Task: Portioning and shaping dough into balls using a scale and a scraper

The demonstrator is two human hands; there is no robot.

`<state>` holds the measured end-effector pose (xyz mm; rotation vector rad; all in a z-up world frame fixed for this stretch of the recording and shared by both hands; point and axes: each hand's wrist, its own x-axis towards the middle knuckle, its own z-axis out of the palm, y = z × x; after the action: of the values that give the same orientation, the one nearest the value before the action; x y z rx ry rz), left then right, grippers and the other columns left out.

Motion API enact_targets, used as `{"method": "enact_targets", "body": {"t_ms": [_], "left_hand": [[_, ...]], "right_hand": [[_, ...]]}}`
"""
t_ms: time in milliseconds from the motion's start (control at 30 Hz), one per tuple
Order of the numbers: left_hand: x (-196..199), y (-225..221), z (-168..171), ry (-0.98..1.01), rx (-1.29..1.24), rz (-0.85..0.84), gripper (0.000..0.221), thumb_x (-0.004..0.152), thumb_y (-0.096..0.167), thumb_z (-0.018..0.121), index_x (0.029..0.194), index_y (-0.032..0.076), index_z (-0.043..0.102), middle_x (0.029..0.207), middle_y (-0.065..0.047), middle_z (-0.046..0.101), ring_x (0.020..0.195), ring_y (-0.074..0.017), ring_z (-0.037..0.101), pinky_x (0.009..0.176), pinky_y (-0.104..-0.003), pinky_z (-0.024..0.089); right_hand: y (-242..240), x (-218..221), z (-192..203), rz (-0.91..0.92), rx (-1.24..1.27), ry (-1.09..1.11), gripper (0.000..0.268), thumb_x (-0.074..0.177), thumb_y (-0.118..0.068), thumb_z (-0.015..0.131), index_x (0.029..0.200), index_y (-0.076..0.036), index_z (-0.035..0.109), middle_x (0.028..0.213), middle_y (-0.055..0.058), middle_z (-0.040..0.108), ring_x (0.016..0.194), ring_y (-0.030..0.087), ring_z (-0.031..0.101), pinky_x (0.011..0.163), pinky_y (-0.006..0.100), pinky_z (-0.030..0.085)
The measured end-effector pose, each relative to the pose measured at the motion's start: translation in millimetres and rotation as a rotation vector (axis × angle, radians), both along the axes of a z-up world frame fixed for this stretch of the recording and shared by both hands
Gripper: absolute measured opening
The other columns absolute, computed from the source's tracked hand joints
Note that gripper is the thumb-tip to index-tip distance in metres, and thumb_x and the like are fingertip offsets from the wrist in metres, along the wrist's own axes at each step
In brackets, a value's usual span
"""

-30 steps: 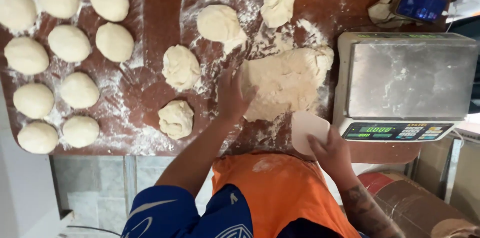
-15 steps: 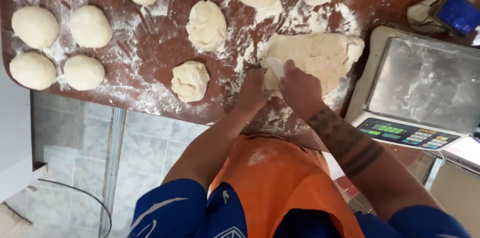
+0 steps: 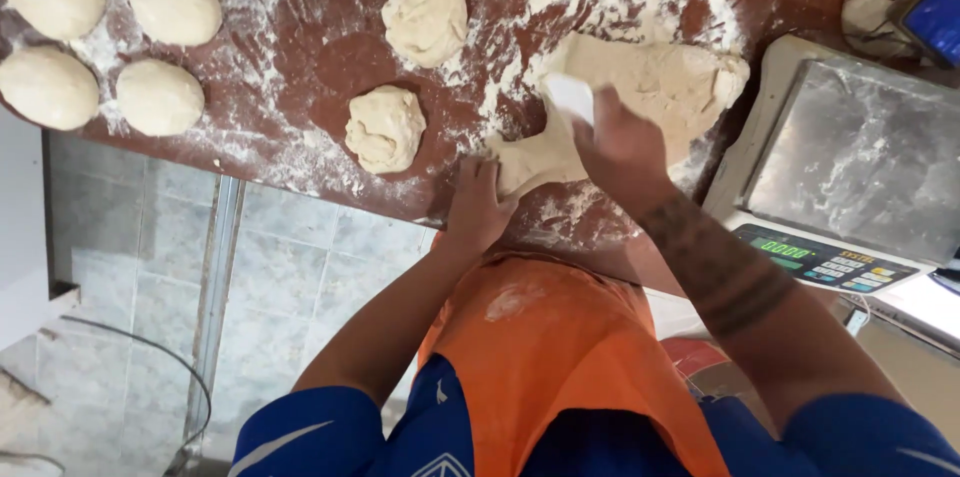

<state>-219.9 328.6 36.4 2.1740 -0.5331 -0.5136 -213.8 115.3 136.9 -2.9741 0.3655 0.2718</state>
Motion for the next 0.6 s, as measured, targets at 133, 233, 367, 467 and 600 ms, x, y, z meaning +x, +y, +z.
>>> {"method": "enact_targets", "body": {"t_ms": [133,233,367,467,600], "left_hand": [[18,1,87,0.387,0.273,0.024,0.071,0.098,0.044,0.064,0.154,0.014,0.032,0.157,-0.032,0.024,0.145,-0.0594,0.027,0.111,-0.064,0.04],[22,-3,81,0.421,0.211,0.284,0.077,0.092,0.046,0.068,0.155,0.017,0.035,0.167,-0.027,0.004,0.136,-0.0559,0.045,0.104,-0.065,0.05],[23,-10,14,-0.004,-0.339,0.381,0.07,0.093,0.007,0.069,0.154,0.012,0.036,0.155,-0.02,0.019,0.144,-0.0457,0.034,0.108,-0.042,0.055],[13,-22,-11,0.057,-0.425,0.27,0.055,0.105,0.013,0.057,0.153,0.007,0.033,0.149,-0.024,0.031,0.145,-0.0461,0.031,0.123,-0.058,0.025],[9,-56,-99,-0.627,-0.416,0.39,0.046,0.105,0.022,0.062,0.147,0.007,0.053,0.143,-0.021,0.05,0.129,-0.0368,0.055,0.107,-0.047,0.048]], "right_hand": [[-6,-75,-71,0.047,-0.109,0.269,0.033,0.103,-0.039,0.047,0.122,-0.012,0.051,0.082,0.01,0.07,0.072,0.035,0.076,0.065,0.053,0.061],[19,-58,-71,0.148,-0.218,0.047,0.026,0.099,-0.029,0.051,0.118,-0.014,0.06,0.085,0.003,0.068,0.074,0.024,0.077,0.061,0.042,0.063],[14,-27,-83,-0.052,0.042,0.295,0.024,0.103,-0.027,0.04,0.117,-0.01,0.05,0.094,0.013,0.071,0.089,0.039,0.076,0.077,0.055,0.061],[20,-19,-56,-0.379,0.283,0.461,0.043,0.106,-0.045,0.044,0.131,-0.01,0.04,0.107,0.024,0.071,0.106,0.048,0.07,0.092,0.061,0.054],[34,-11,-57,-0.575,0.571,0.225,0.049,0.1,-0.04,0.056,0.138,-0.01,0.044,0.113,0.03,0.069,0.114,0.052,0.065,0.095,0.062,0.052]]}}
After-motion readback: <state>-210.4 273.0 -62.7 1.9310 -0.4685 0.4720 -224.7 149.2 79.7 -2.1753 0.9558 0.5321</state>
